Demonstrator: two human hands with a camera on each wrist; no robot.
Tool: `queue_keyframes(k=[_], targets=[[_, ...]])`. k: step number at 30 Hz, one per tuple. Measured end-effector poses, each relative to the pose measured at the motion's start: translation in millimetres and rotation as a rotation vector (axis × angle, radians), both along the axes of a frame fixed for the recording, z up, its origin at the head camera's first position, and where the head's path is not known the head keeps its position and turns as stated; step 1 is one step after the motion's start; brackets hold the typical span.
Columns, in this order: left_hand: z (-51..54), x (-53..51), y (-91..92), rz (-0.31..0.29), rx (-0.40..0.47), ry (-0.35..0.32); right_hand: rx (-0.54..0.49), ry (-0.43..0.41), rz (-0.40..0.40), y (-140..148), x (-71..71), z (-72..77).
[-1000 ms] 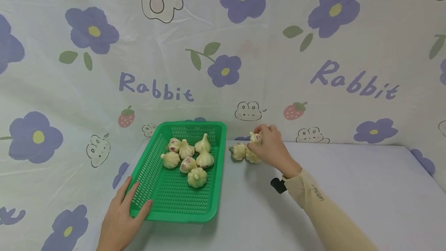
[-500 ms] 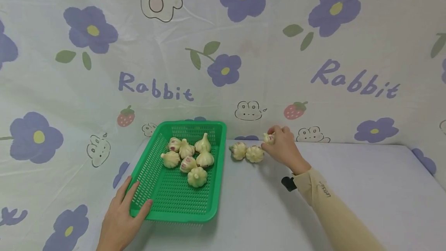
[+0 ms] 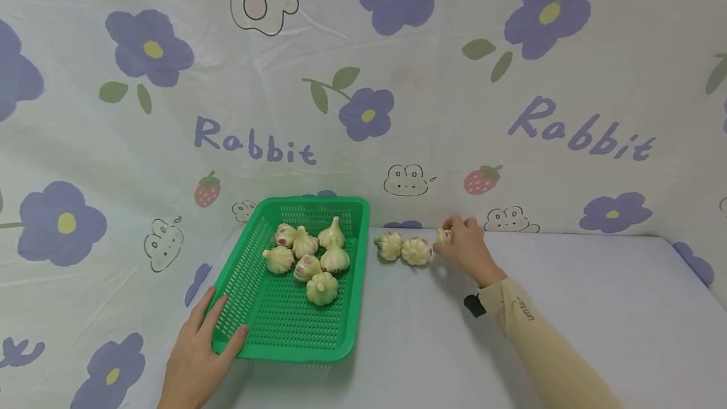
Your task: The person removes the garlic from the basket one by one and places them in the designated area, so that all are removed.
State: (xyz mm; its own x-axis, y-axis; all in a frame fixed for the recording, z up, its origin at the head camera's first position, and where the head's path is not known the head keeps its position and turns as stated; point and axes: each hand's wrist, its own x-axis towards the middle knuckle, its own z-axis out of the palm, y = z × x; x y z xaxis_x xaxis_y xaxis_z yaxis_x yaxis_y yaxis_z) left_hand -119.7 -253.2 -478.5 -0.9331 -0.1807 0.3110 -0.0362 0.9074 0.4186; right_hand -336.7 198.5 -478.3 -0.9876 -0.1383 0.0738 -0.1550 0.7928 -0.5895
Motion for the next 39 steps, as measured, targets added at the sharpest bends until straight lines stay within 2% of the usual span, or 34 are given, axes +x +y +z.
queue_keyframes(k=[6, 16, 32, 39], targets=[[0.9, 0.2, 0.2, 0.001, 0.001, -0.011, 0.006, -0.032, 0.011, 0.0, -1.2, -10.6], [0.7, 1.5, 0.5, -0.008, 0.007, 0.006, 0.026, -0.047, -0.001, -1.7, 0.0, -17.2], [1.0, 1.6, 0.4, -0.001, 0.011, 0.014, 0.039, -0.040, 0.004, -4.7, 0.3, -15.6], [-0.4, 0.2, -0.2, 0.007, 0.002, 0.022, 0.051, -0.017, 0.013, -1.6, 3.5, -10.3]])
